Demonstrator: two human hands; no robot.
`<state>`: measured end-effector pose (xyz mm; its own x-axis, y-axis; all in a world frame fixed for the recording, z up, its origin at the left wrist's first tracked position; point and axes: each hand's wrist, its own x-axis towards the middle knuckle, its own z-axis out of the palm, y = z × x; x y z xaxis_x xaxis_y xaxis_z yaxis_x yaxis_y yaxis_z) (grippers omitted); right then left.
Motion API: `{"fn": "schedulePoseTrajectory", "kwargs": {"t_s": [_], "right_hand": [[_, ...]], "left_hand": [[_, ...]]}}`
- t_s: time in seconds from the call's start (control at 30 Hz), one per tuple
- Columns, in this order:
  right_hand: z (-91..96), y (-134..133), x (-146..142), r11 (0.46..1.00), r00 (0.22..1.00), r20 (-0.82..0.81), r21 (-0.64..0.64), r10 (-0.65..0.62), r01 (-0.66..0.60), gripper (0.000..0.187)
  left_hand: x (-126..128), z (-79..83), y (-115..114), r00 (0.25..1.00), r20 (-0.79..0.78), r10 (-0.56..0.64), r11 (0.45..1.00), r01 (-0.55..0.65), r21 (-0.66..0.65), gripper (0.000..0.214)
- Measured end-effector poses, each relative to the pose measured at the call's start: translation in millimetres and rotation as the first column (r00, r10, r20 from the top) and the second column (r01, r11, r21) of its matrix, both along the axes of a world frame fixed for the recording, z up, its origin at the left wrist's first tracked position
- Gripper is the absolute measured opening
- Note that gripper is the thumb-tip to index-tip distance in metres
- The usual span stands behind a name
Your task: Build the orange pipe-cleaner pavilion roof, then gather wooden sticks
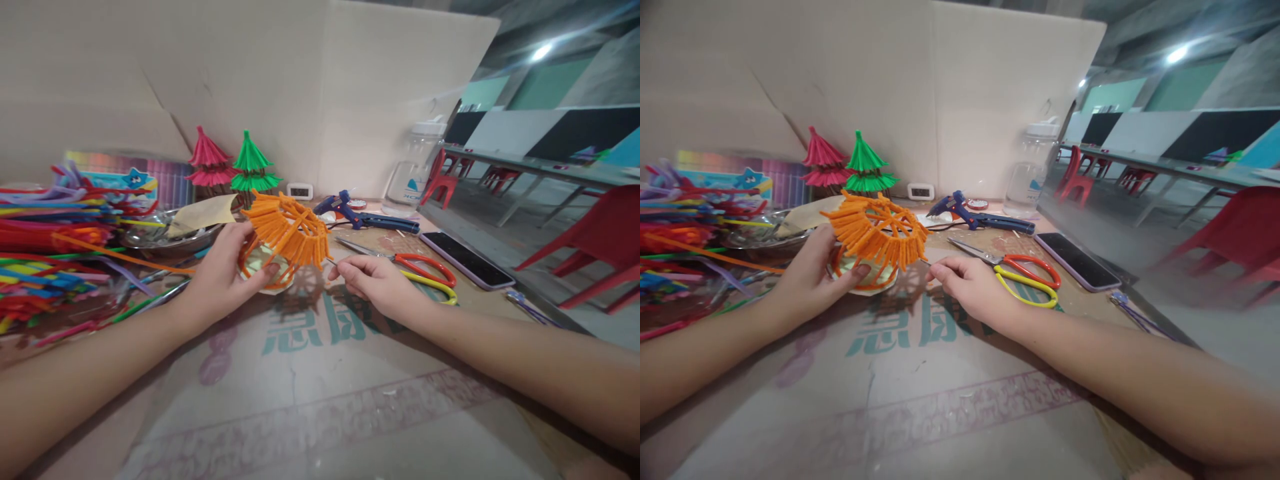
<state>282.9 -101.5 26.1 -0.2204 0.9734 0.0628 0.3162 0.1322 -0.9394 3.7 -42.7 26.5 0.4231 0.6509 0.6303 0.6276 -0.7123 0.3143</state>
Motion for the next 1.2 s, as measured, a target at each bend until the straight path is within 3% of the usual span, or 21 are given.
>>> {"fn": "schedulePoseTrajectory", "kwargs": {"t_s": [0.37, 0.97, 1.2], "right_hand": [[-3.3, 0.5, 1.1, 0.997, 1.000, 0.019, 0.077, -0.001, -0.001, 0.043], [-1.4, 1.5, 0.8, 1.000, 1.000, -0.021, 0.021, 0.000, 0.001, 0.040], [-2.9, 0.1, 1.8, 0.999, 1.000, 0.031, 0.034, 0.004, -0.005, 0.041]], "left_hand": [[0.2, 1.7, -0.6, 1.000, 0.019, 0.011, 0.999, -0.010, -0.045, 0.048], [-0.6, 2.5, -0.2, 1.000, 0.007, 0.001, 1.000, -0.001, -0.013, 0.044], [-2.1, 2.2, 0.7, 1.000, -0.002, 0.012, 0.999, -0.012, -0.039, 0.051]]}}
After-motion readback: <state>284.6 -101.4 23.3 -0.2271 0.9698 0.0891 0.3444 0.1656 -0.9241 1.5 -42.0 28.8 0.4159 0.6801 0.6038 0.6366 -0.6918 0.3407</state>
